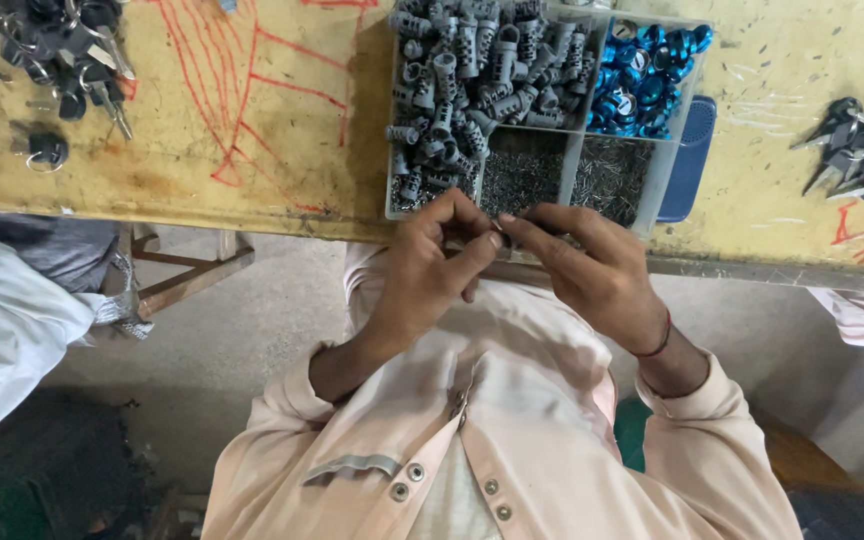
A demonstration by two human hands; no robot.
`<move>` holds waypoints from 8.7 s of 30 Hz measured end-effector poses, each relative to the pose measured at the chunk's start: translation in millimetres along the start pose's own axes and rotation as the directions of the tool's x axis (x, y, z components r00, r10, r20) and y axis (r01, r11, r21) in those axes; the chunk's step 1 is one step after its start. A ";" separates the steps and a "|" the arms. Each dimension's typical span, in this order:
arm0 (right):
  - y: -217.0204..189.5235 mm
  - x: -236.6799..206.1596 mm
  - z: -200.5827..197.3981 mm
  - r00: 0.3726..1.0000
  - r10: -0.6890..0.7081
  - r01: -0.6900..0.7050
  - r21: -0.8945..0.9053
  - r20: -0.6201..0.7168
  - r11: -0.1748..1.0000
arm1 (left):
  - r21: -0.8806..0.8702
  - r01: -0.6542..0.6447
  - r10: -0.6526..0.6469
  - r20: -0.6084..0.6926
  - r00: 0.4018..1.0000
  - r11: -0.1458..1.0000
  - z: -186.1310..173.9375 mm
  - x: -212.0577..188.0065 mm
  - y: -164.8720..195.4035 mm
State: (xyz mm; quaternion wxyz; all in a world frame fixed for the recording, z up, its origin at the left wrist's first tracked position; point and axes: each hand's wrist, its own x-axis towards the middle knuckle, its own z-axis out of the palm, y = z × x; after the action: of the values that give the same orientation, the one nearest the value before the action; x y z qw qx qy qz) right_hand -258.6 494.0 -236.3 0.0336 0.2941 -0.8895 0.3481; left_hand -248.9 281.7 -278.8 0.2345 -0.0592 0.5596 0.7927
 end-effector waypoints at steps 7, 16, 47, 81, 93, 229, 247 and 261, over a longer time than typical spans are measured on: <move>-31.5 8.4 1.5 0.964 0.258 -0.260 -0.014 -0.058 0.966 | 0.045 -0.276 0.277 -0.022 0.961 0.960 23.0 -1.5 -13.2; 50.1 23.8 -42.5 0.915 0.361 -0.398 -0.269 -0.177 0.877 | 0.063 -0.369 0.371 -0.023 0.928 0.927 14.6 -4.2 -12.2; 20.7 -24.7 -22.2 0.720 0.550 -0.600 0.778 0.423 0.187 | 0.543 -0.839 0.538 0.699 0.471 0.030 4.5 28.1 21.3; 173.0 -136.3 -137.9 0.765 0.366 -0.381 0.087 -0.530 0.921 | 0.354 -0.535 0.424 0.348 0.837 0.767 30.5 26.2 -8.1; 183.7 -105.6 -108.5 0.604 0.477 -0.360 0.316 -0.639 0.878 | 0.236 -0.518 0.371 0.468 0.802 0.822 30.8 26.3 0.4; 39.7 -23.1 35.2 0.835 0.424 -0.424 0.901 0.351 0.090 | 0.001 -0.355 0.353 0.107 0.930 0.935 4.0 33.6 -22.3; 31.8 -9.3 -0.3 0.741 0.522 -0.629 0.709 0.423 0.318 | -0.036 -0.012 0.017 0.164 0.986 0.999 7.4 28.5 -20.3; 62.2 -18.4 -27.8 0.917 0.398 -0.370 -0.330 0.017 0.868 | 0.052 -0.124 0.113 0.168 0.979 0.991 11.2 41.2 -30.6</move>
State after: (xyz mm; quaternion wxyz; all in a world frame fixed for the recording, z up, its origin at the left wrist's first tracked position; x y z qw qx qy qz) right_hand -281.4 557.3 -257.5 -0.0266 0.1164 -0.9753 0.1860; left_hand -270.0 312.6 -315.6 0.2339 0.0470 0.5653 0.7897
